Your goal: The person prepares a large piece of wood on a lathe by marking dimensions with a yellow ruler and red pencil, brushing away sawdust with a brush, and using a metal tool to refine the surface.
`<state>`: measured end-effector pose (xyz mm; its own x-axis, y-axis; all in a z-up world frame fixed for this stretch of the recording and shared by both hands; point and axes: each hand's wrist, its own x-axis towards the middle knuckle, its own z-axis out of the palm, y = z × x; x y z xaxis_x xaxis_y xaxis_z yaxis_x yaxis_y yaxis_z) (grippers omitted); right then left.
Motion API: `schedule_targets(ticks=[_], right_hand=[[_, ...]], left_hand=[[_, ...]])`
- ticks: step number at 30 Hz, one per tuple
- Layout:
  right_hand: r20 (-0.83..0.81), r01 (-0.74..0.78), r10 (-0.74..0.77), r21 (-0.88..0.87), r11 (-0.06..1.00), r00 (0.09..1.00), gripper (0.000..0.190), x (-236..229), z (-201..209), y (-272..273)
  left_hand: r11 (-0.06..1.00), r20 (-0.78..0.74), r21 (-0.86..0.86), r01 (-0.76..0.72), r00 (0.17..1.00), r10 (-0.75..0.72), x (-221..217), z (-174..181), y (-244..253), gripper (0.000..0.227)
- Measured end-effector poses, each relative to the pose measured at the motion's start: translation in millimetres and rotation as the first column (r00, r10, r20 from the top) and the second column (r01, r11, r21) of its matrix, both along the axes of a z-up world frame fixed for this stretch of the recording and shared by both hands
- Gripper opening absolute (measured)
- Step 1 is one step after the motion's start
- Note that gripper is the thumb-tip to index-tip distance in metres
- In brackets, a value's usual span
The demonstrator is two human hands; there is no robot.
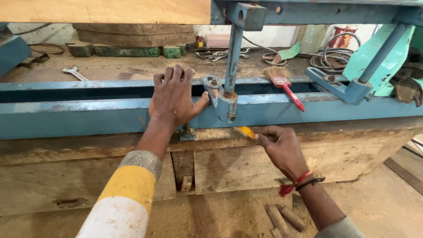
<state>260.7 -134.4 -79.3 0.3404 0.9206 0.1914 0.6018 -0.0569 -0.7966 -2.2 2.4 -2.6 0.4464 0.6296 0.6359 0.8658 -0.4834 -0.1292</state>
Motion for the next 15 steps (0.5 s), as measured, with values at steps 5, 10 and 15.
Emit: schedule_targets(ticks=[5, 10, 15], right_hand=[[0.039, -0.052, 0.048, 0.109, 0.993, 0.998, 0.027, 4, 2, -7], [-0.023, -0.054, 0.055, 0.04, 0.998, 0.998, 0.027, 5, -2, -11], [0.084, -0.185, 0.17, 0.233, 0.955, 0.982, 0.025, 3, 2, -25]], left_hand=[[0.999, 0.044, -0.034, 0.011, 0.999, -0.009, -2, 4, 1, 0.081], [1.0, 0.018, 0.005, 0.012, 1.0, -0.012, -4, -4, 3, 0.086], [1.0, 0.032, -0.024, 0.02, 0.999, -0.02, 1, 4, 1, 0.085]])
